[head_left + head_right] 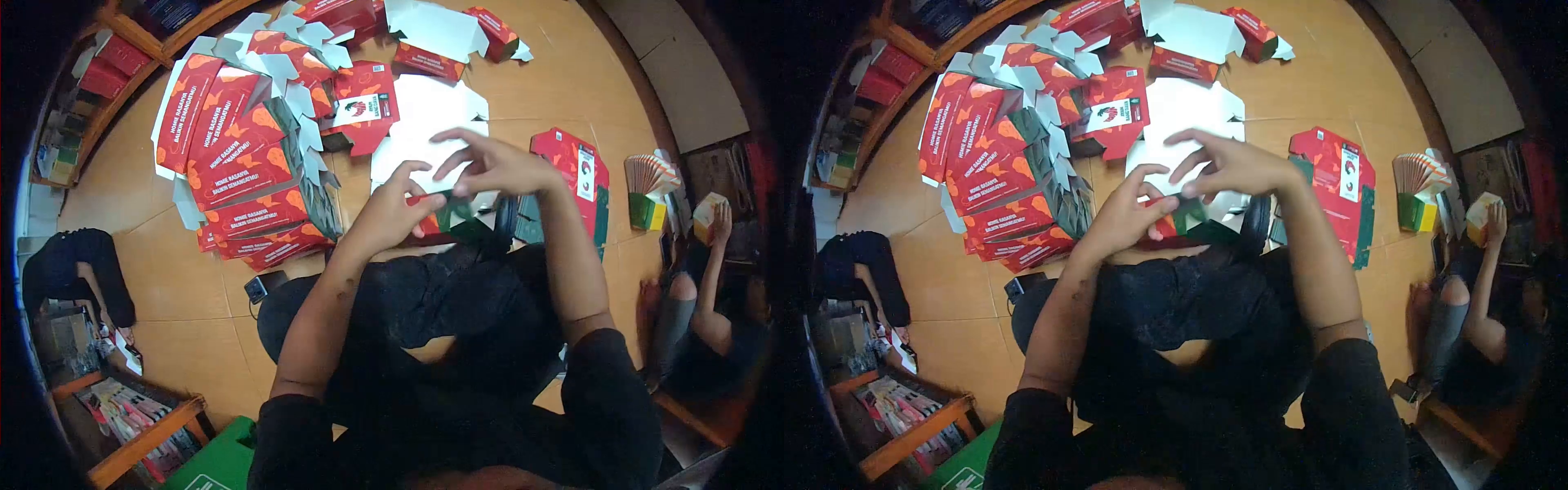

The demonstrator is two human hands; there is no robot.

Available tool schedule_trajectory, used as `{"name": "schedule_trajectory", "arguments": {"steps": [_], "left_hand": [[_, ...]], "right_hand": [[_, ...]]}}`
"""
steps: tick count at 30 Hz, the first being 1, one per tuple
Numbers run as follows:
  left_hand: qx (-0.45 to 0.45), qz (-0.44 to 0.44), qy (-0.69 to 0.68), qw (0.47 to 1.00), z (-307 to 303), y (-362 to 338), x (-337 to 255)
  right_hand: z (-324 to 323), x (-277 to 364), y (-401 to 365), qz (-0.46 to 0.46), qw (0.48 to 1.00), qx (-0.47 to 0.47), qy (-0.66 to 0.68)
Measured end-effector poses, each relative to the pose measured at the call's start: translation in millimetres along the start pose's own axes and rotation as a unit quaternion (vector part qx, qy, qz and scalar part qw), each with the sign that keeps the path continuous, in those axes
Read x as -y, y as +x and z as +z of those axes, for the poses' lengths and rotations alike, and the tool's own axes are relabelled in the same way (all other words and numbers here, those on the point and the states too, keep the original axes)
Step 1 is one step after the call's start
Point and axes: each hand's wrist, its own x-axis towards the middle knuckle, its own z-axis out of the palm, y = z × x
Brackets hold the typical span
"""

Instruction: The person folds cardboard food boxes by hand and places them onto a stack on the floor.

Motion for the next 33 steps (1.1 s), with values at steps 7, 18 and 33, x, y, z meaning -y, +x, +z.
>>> {"name": "schedule_trajectory", "arguments": {"steps": [7,18,33], "left_hand": [[0.013,0.007,-0.258,0.966,-18,21,27],[-0.104,0.158,0.044,0.981,27,32,56],[-0.222,0.234,0.246,0.914,32,25,46]], "right_hand": [[-30,-15,-15,0.026,0.981,0.092,-0.169],[-5,-54,20,0.059,0.887,-0.001,-0.458],[-12,-53,31,0.068,0.92,0.104,-0.371]]}}
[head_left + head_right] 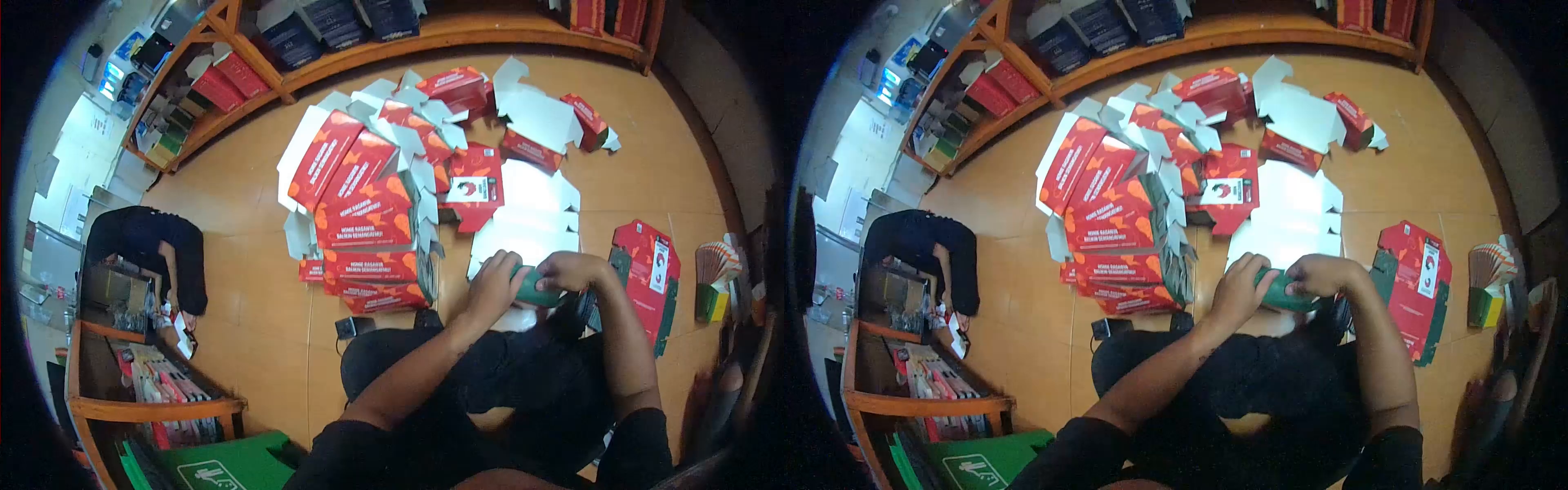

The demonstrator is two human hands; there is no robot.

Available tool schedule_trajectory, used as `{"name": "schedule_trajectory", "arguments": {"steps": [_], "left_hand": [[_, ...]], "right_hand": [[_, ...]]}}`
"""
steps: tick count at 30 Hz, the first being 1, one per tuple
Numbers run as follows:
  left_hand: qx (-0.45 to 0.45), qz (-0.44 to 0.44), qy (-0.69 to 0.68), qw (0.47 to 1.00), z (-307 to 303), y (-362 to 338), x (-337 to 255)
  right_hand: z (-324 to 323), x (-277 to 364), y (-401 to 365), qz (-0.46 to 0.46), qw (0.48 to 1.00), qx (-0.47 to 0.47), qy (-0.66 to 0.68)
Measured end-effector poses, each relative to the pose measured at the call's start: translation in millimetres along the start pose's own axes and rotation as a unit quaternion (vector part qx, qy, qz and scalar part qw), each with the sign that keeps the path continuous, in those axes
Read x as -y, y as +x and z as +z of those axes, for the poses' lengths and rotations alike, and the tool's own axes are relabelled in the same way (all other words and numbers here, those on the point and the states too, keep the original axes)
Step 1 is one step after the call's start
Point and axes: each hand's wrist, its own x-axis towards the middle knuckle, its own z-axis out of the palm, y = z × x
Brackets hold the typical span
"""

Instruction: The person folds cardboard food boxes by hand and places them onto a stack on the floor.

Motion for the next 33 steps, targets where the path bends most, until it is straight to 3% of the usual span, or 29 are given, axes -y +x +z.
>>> {"name": "schedule_trajectory", "arguments": {"steps": [2,5,7,12,17,20,24,30,33], "left_hand": [[-0.023,-0.059,-0.008,0.998,-1,4,0],[-0.076,-0.073,0.0,0.994,1,6,-1],[-0.074,-0.072,0.022,0.994,3,3,-3],[-0.011,-0.004,0.065,0.998,0,3,-3],[-0.015,0.051,0.07,0.996,0,6,3],[-0.083,-0.049,0.048,0.994,1,7,0],[-0.05,0.039,0.017,0.998,-5,11,3],[0.04,0.077,-0.004,0.996,-12,12,-2],[0.025,0.07,-0.021,0.997,-7,10,-1]], "right_hand": [[-5,3,-2,0.021,0.999,0.028,0.038],[-2,-3,-2,0.033,0.993,0.03,0.11],[0,0,0,0.035,0.996,0.03,0.081],[0,2,3,0.011,0.999,0.023,0.037],[0,1,1,-0.003,0.999,0.014,0.051],[-1,1,0,0.022,0.994,0.042,0.102],[0,6,-2,0.012,0.994,0.034,0.099],[4,-2,2,-0.011,1.0,-0.002,0.005],[0,0,1,-0.008,1.0,0.0,0.017]]}}
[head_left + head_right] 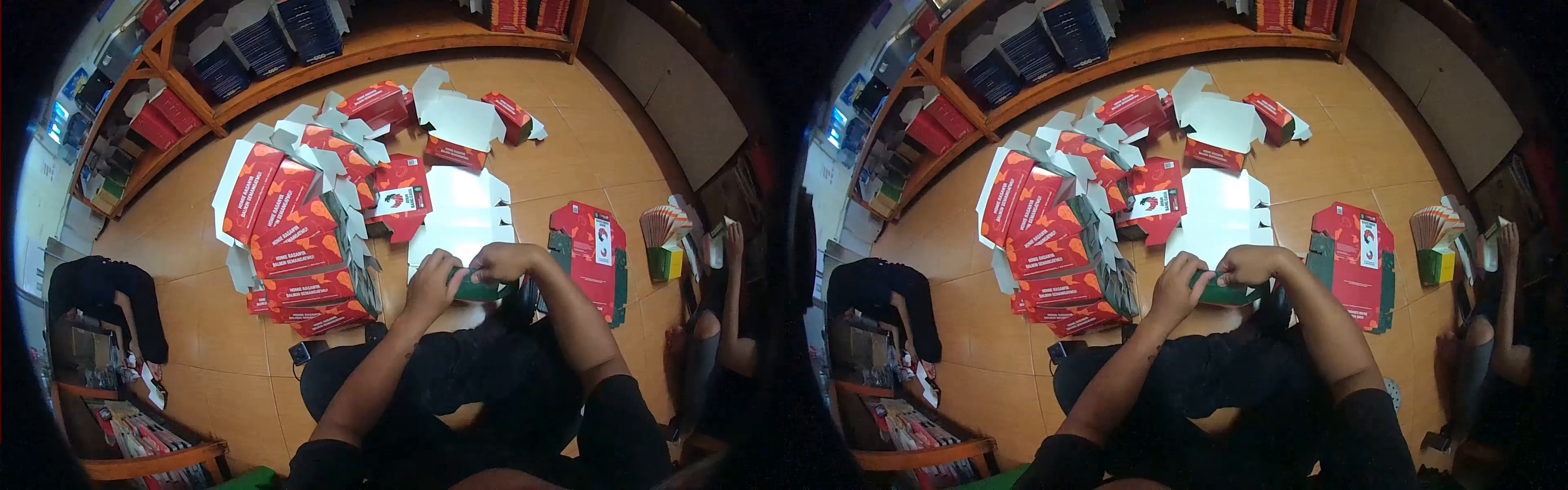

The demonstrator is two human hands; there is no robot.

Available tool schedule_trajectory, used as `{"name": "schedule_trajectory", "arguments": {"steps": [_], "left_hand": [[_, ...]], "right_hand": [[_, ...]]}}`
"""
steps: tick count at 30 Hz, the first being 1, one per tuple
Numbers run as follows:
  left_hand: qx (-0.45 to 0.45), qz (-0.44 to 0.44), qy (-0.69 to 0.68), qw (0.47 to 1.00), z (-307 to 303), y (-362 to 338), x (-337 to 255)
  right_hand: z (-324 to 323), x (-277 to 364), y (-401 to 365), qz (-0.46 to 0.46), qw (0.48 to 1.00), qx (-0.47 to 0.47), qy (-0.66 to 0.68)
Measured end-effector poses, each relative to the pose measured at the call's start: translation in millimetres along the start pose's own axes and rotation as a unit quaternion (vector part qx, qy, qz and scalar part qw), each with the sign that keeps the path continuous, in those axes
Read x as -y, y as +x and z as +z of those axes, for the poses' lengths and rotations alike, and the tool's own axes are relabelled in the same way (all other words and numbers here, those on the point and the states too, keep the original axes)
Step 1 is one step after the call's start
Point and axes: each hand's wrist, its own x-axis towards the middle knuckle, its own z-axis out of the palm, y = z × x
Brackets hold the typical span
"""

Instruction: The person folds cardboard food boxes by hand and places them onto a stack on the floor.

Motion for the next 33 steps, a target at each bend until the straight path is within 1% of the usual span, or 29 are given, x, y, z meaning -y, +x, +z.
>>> {"name": "schedule_trajectory", "arguments": {"steps": [2,4,5,6,7,8,9,10,12,14,16,17,18,19,20,21,22,23,24,25,26,27,29,32,33], "left_hand": [[-0.003,-0.015,-0.017,1.0,-2,2,-1],[-0.026,-0.03,-0.026,0.999,-2,2,0],[-0.02,-0.06,-0.021,0.998,-3,1,2],[-0.016,-0.087,-0.014,0.996,-7,4,1],[-0.008,-0.092,-0.015,0.996,-9,5,2],[0.014,-0.113,-0.041,0.993,-10,6,3],[0.034,-0.131,-0.066,0.989,-10,7,5],[0.041,-0.133,-0.064,0.988,-10,6,7],[0.161,-0.187,-0.107,0.963,-11,7,10],[0.151,-0.194,-0.094,0.965,-10,6,6],[0.138,-0.2,-0.083,0.967,-12,8,2],[0.104,-0.191,-0.086,0.972,-12,9,0],[0.069,-0.182,-0.09,0.977,-13,10,-3],[0.07,-0.182,-0.091,0.977,-14,10,-5],[0.014,-0.171,-0.112,0.979,-17,11,-7],[-0.042,-0.16,-0.132,0.977,-20,11,-8],[-0.042,-0.161,-0.133,0.977,-22,12,-7],[-0.093,-0.145,-0.128,0.977,-26,13,-6],[-0.144,-0.129,-0.122,0.973,-30,14,-4],[-0.165,-0.134,-0.136,0.968,-34,15,-5],[-0.165,-0.135,-0.137,0.967,-39,15,-6],[-0.177,-0.12,-0.135,0.967,-44,16,-7],[-0.188,-0.098,-0.122,0.97,-51,18,-15],[-0.181,-0.079,-0.098,0.975,-55,16,-15],[-0.179,-0.077,-0.095,0.976,-57,16,-16]], "right_hand": [[-7,5,-7,0.003,1.0,0.01,0.022],[-9,7,-14,-0.001,0.999,-0.011,0.043],[-10,1,-14,0.033,0.999,0.007,0.029],[-13,-1,-17,0.035,0.999,0.01,0.036],[-15,0,-23,0.047,0.999,-0.004,0.022],[-14,-1,-26,0.059,0.998,-0.018,0.008],[-12,-4,-26,0.04,0.997,-0.049,-0.035],[-11,-5,-27,0.039,0.998,-0.049,-0.028],[-13,-4,-28,0.018,0.988,-0.114,-0.099],[-15,3,-29,0.024,0.987,-0.122,-0.103],[-21,13,-33,0.048,0.988,-0.145,-0.022],[-23,13,-34,0.012,0.979,-0.201,-0.004],[-23,14,-32,0.012,0.979,-0.201,-0.003],[-24,17,-30,-0.028,0.913,-0.407,-0.013],[-25,18,-29,-0.067,0.802,-0.593,-0.023],[-28,19,-32,-0.066,0.803,-0.592,-0.023],[-34,20,-36,-0.047,0.719,-0.693,0.013],[-38,19,-39,-0.027,0.622,-0.781,0.049],[-39,11,-40,-0.027,0.622,-0.781,0.048],[-37,0,-40,-0.067,0.64,-0.761,0.087],[-35,-8,-41,-0.106,0.654,-0.738,0.125],[-35,-3,-40,-0.105,0.654,-0.738,0.125],[-30,10,-33,-0.145,0.767,-0.613,0.126],[-24,30,-24,-0.14,0.775,-0.598,0.15],[-25,31,-28,-0.132,0.796,-0.564,0.173]]}}
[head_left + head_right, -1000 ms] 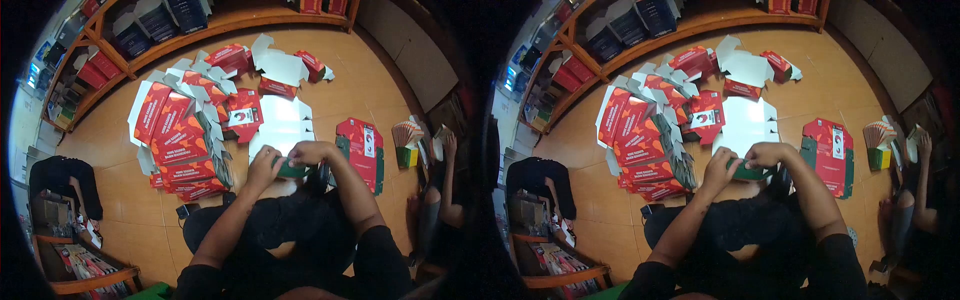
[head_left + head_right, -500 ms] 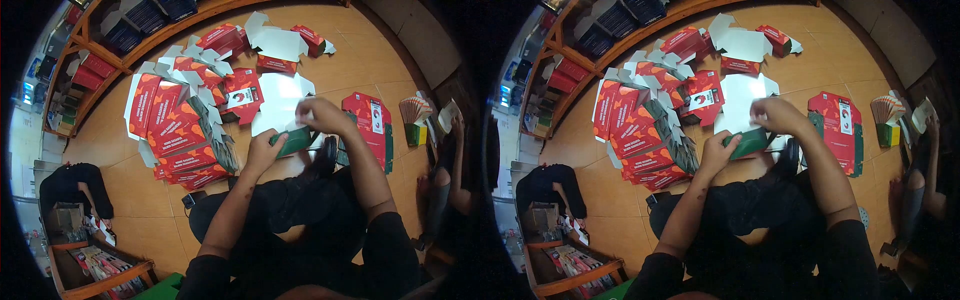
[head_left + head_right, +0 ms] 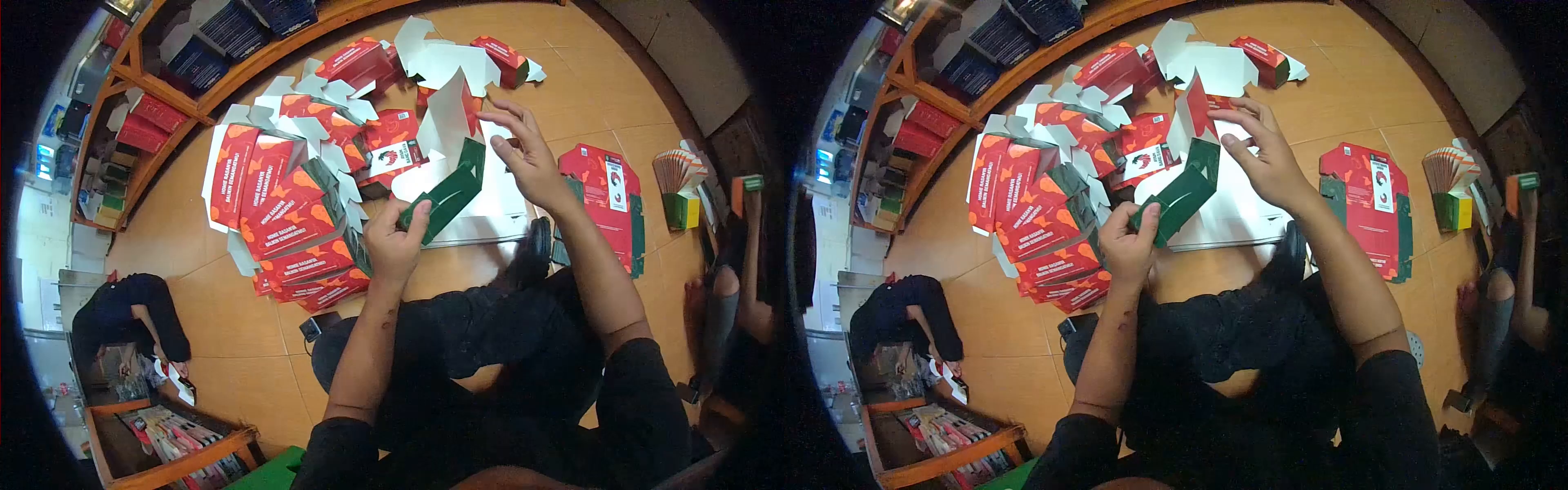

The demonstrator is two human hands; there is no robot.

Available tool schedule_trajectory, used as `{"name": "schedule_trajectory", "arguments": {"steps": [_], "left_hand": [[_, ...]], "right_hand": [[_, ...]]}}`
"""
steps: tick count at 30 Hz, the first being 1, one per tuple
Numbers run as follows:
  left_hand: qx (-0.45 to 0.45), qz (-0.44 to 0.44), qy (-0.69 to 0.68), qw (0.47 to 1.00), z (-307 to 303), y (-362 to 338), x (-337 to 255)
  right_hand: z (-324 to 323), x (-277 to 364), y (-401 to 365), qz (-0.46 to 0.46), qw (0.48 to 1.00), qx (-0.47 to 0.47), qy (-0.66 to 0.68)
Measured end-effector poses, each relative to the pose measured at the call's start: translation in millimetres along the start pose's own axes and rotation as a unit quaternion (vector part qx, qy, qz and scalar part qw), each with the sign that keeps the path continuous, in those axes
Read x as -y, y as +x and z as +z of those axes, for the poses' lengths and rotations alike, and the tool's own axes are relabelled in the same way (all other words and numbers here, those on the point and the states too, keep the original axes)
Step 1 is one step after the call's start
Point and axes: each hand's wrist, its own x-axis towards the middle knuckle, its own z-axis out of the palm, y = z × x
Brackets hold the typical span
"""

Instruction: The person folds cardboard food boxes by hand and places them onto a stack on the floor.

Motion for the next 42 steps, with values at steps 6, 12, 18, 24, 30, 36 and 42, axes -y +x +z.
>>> {"name": "schedule_trajectory", "arguments": {"steps": [6,12,18,24,30,36,42], "left_hand": [[-0.019,0.011,0.028,0.999,1,1,1],[-0.003,0.036,0.035,0.999,0,2,-4],[-0.005,0.015,0.02,1.0,-1,0,1],[-0.069,-0.039,-0.026,0.996,8,-1,6],[0.01,-0.039,0.049,0.998,9,-3,-5],[0.024,0.001,0.04,0.999,5,-5,-8],[-0.003,0.062,0.079,0.995,2,-10,-15]], "right_hand": [[0,-11,1,-0.114,0.987,-0.045,-0.107],[15,-1,-5,-0.135,0.981,-0.047,-0.132],[27,8,-10,-0.103,0.968,-0.083,-0.215],[37,-23,-11,0.026,0.986,-0.146,0.071],[50,6,-21,-0.025,0.99,-0.139,0.005],[55,13,-23,-0.092,0.985,-0.112,-0.092],[51,18,-26,-0.144,0.981,0.067,-0.11]]}}
